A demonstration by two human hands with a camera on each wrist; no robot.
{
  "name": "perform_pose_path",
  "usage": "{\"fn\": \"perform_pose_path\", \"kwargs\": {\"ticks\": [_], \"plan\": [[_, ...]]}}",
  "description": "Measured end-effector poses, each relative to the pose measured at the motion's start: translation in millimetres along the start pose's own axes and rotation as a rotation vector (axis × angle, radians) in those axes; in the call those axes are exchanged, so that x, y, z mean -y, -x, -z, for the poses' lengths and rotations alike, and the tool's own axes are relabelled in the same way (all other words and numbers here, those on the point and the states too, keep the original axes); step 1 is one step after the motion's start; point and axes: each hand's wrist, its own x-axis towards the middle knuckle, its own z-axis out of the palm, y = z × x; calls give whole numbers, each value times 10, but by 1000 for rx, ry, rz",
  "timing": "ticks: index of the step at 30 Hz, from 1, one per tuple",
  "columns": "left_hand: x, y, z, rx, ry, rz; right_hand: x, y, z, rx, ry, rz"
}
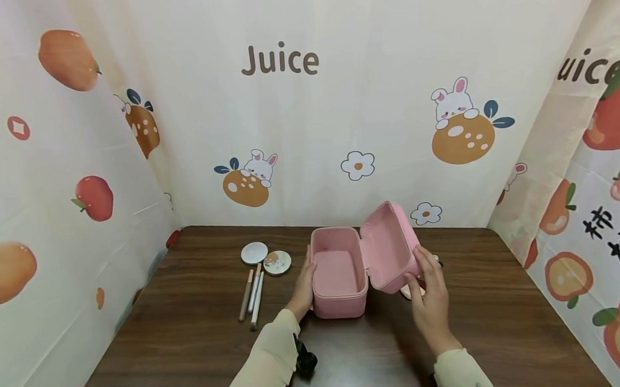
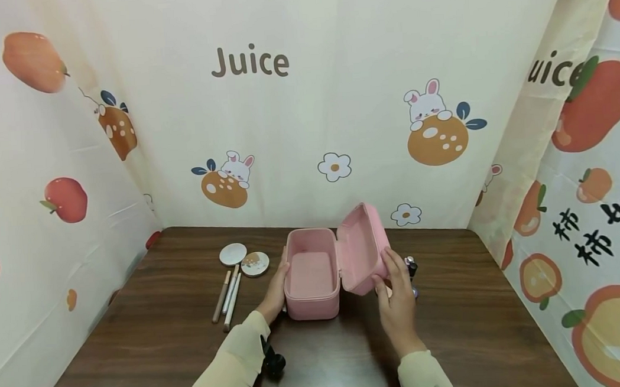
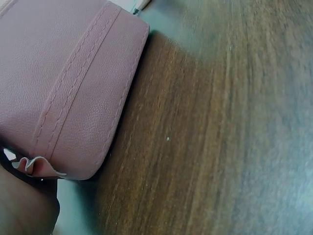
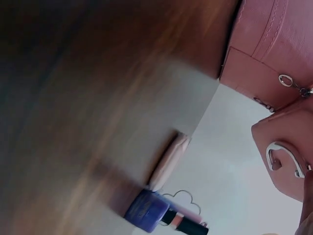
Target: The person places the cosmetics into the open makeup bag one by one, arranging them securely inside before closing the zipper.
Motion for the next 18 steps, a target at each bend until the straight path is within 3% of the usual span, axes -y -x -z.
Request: {"fn": "perform_pose_path", "kwargs": {"ticks": [8,14,18], "plan": [[-4,36,-3,-24,-2,4,-229,148,98,17,18,-64],[2,43,-4,-19,2,-10,-246,180,175,44,37,-149],[-123,74,3,15,8,-17,-114,115,225,53,13,-140]]}}
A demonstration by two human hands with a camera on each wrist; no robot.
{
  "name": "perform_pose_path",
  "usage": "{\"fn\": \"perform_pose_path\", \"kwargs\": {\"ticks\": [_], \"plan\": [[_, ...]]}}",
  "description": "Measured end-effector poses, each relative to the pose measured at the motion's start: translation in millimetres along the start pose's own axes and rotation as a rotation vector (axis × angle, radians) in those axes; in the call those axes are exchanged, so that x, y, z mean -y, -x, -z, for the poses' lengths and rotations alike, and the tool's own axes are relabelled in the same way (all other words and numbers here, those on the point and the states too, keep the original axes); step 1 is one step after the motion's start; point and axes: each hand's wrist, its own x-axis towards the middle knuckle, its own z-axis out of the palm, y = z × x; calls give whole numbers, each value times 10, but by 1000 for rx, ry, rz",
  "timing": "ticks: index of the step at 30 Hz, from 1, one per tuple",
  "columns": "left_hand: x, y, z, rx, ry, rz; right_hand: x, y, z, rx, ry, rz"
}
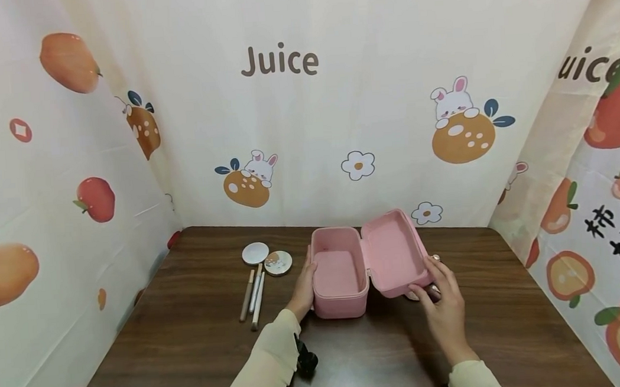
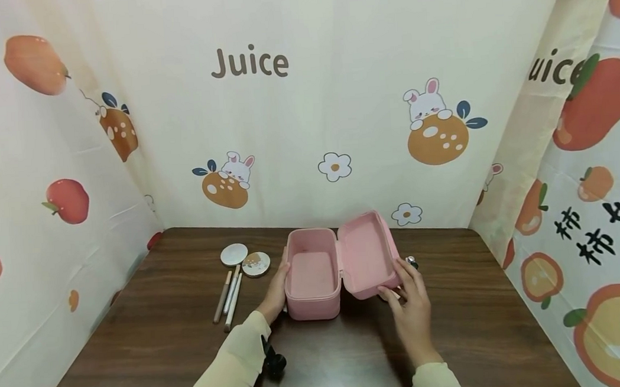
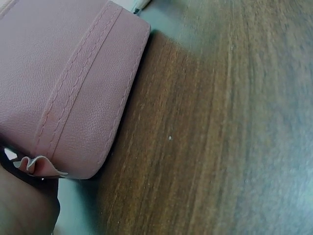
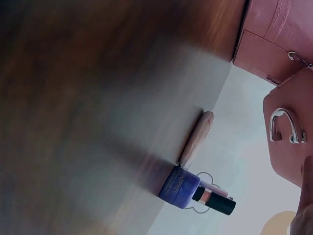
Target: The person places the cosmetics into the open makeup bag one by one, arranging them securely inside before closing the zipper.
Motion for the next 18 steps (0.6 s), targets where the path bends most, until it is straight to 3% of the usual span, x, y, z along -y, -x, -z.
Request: {"fn": "perform_pose_path", "kwargs": {"ticks": [7,18], "plan": [[-230,110,8,22,10,5,208,-30,21,34,-24,-76],[-255,119,-2,8,-25,36,188,-20,50,14,-9,-131]]}}
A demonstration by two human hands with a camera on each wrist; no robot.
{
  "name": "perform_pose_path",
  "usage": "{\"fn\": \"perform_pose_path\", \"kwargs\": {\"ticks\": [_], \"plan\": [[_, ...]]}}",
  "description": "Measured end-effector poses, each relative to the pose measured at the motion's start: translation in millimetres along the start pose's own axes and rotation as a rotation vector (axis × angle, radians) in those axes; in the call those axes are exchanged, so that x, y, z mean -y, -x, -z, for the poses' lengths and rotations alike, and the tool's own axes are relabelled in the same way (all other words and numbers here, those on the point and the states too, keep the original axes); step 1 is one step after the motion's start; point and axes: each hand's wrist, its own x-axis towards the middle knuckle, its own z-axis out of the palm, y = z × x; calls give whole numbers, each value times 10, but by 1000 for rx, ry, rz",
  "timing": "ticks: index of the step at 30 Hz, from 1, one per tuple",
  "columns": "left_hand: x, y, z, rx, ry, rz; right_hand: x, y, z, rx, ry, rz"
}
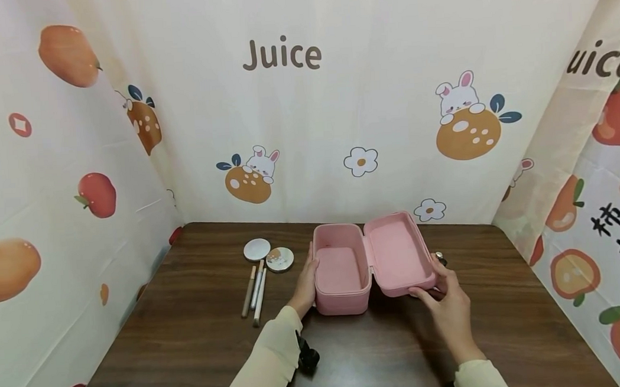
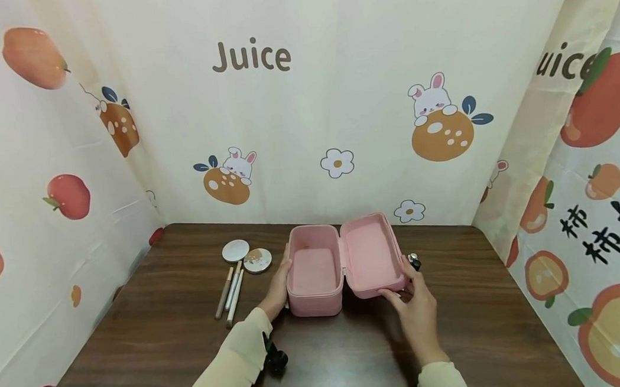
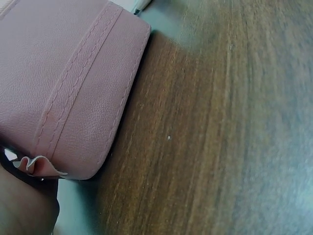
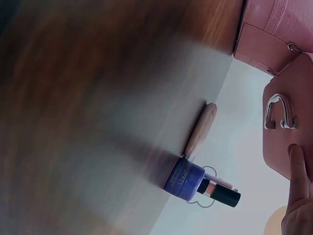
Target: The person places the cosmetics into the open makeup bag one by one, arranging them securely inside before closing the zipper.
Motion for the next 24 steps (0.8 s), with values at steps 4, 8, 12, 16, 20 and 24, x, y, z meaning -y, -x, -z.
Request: {"fn": "perform_pose_path", "kwargs": {"ticks": [4,8,12,16,20,24], "plan": [[-16,6,-7,-3,-7,-5,-3,5,17,2,4,-14],[20,-23,-4,-12,3,-7,-21,-3,9,-3,9,-54],[189,-129,-6,-21,16,-10,-214,0,-13,-7,-2,-61],[317,-178,9,-41,-34,-15,-362,5,-22,2,6,-59],[292,-166,63,-54,-152,-17,-399,-17,-1,25,25,-47],[224,-114,217,-133,-282,-58,-395,-30,18,47,27,-54]]}}
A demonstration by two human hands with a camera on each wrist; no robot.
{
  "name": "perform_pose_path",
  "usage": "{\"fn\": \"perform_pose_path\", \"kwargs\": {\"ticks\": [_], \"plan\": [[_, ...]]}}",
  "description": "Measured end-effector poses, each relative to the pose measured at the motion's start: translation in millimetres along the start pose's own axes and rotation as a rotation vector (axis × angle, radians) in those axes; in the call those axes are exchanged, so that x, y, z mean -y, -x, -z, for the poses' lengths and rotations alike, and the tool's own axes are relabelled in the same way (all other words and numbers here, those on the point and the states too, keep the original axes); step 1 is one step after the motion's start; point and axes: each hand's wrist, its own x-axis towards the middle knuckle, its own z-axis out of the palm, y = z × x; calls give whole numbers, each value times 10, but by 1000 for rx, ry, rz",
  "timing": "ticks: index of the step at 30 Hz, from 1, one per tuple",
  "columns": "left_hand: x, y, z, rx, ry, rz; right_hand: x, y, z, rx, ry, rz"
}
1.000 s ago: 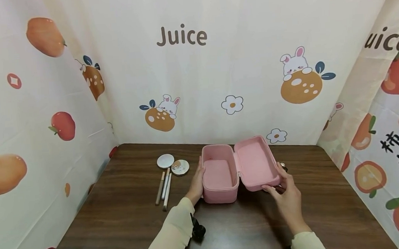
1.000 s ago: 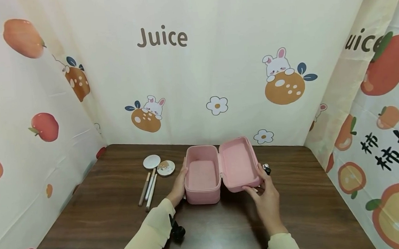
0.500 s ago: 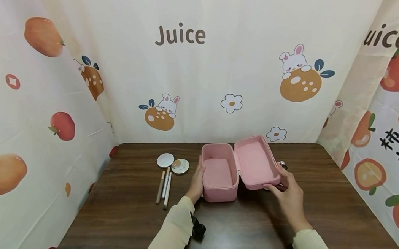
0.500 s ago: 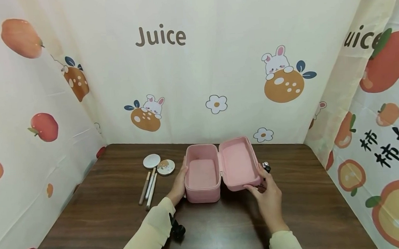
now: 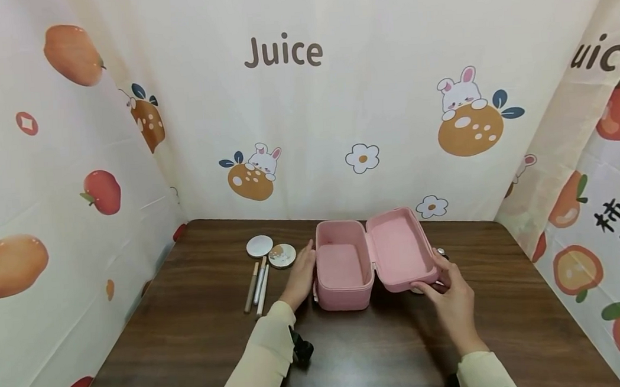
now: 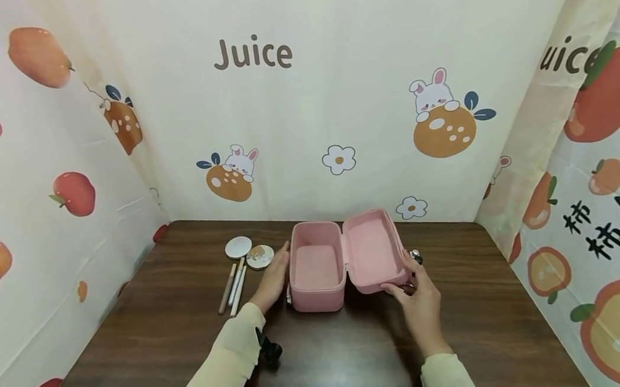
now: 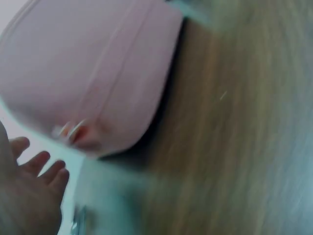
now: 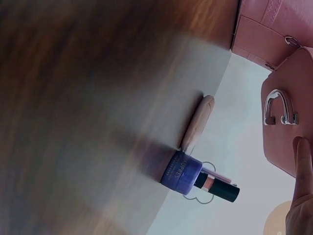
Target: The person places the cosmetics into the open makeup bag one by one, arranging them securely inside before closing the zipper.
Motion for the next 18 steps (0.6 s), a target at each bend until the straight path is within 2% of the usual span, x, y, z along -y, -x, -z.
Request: {"fn": "perform_pose_path", "kwargs": {"ticks": [2,5,7,8,10,13,18], "plan": [[7,-3,138,-87,-57,-62,-1,-6,11,4,7,-7],[69,5,417,-244,-211,-131,5,-8,4,8,2,-15],[130,34,617,-314,-347,-112,8,-11,-6,6,-10,-14],[159,60,708,-336,-405,-77,11,-12,-9,3,-15,-13],[227,117,863,-345,-502,5,12,-15,-12,-2,-22,-10],[306,203,1025,-302,-558,111,12,-17,-13,-10,-26,-3],[406,268,1140,-245,-594,137,2,-9,-14,-26,-26,11]]}}
